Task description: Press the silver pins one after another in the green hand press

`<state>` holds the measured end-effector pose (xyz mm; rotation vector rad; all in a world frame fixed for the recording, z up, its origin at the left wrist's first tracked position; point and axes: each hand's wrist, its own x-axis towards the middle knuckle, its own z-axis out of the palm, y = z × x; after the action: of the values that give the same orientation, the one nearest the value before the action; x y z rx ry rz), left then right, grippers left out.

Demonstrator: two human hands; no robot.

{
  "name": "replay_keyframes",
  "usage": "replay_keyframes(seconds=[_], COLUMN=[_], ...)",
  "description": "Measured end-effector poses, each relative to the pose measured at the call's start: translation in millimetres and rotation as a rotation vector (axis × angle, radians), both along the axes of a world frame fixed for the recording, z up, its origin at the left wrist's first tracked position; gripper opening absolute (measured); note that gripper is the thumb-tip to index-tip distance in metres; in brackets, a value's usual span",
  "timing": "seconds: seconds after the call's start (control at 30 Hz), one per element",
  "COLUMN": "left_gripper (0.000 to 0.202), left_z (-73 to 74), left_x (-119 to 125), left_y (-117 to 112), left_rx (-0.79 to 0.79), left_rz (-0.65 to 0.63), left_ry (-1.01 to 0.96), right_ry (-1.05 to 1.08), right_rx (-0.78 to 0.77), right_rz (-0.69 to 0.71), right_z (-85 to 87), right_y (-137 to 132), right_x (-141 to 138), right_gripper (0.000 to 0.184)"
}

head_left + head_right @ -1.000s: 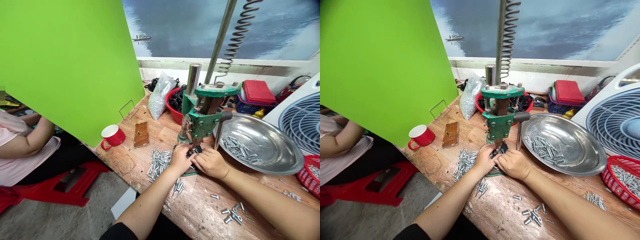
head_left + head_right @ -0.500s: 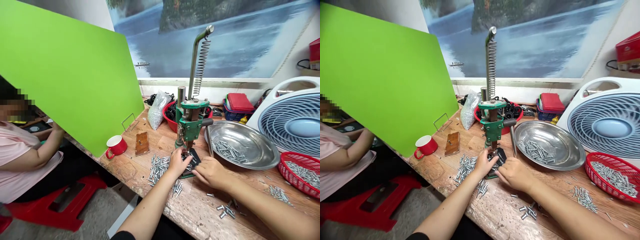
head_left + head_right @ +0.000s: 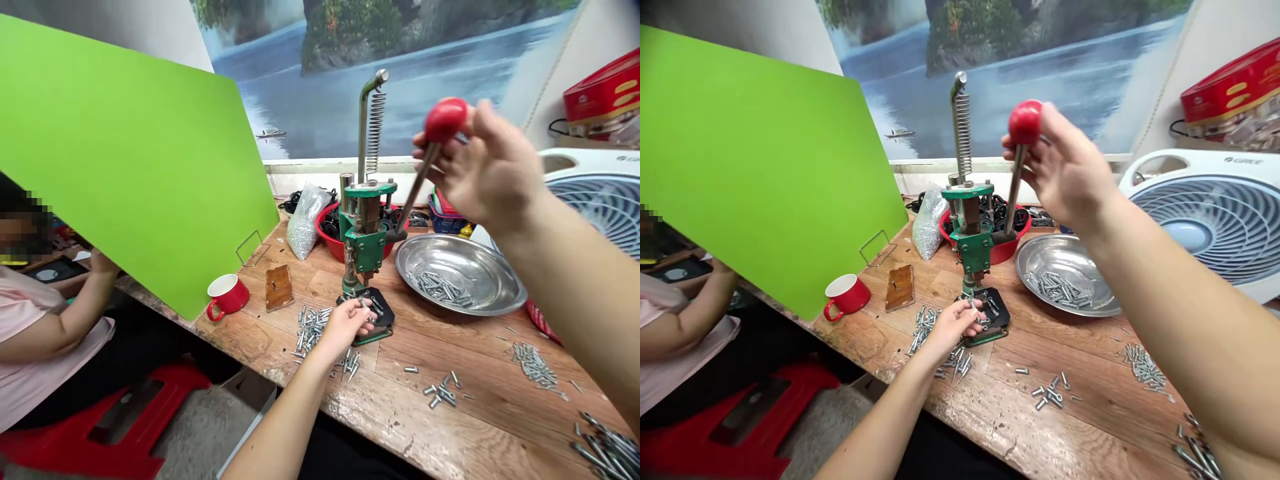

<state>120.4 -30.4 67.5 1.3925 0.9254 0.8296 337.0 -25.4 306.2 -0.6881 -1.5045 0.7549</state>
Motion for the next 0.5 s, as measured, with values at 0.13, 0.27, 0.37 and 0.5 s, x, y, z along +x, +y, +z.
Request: replay_keyframes(seconds=[0.13, 0.27, 0.37, 0.5], left_gripper=[0.051, 0.042, 0.027, 0.028], left_z=[19.7, 25.3, 10.6, -15.0], left_x=[-12, -11, 6, 14], left_y=[-18, -29, -47, -71], left_rx=[-0.152, -0.117, 0.014, 0.074], left_rz=[-0.088, -0.128, -0.203, -0.377], left_ry=[-0.188, -0.147, -0.038, 0.127], right_ry=[-0.111, -0.538, -0.848, -0.890], right_rx=[-0.023, 0.093, -0.087, -0.276], right_rz=[-0.273, -0.490, -0.250, -0.330], right_z=[-23.6, -110.9, -185.0, -253.0], right_y=[21, -30, -78, -136], right_x=[-11, -32, -47, -16], right_gripper=[0.044, 0.024, 0.024, 0.024])
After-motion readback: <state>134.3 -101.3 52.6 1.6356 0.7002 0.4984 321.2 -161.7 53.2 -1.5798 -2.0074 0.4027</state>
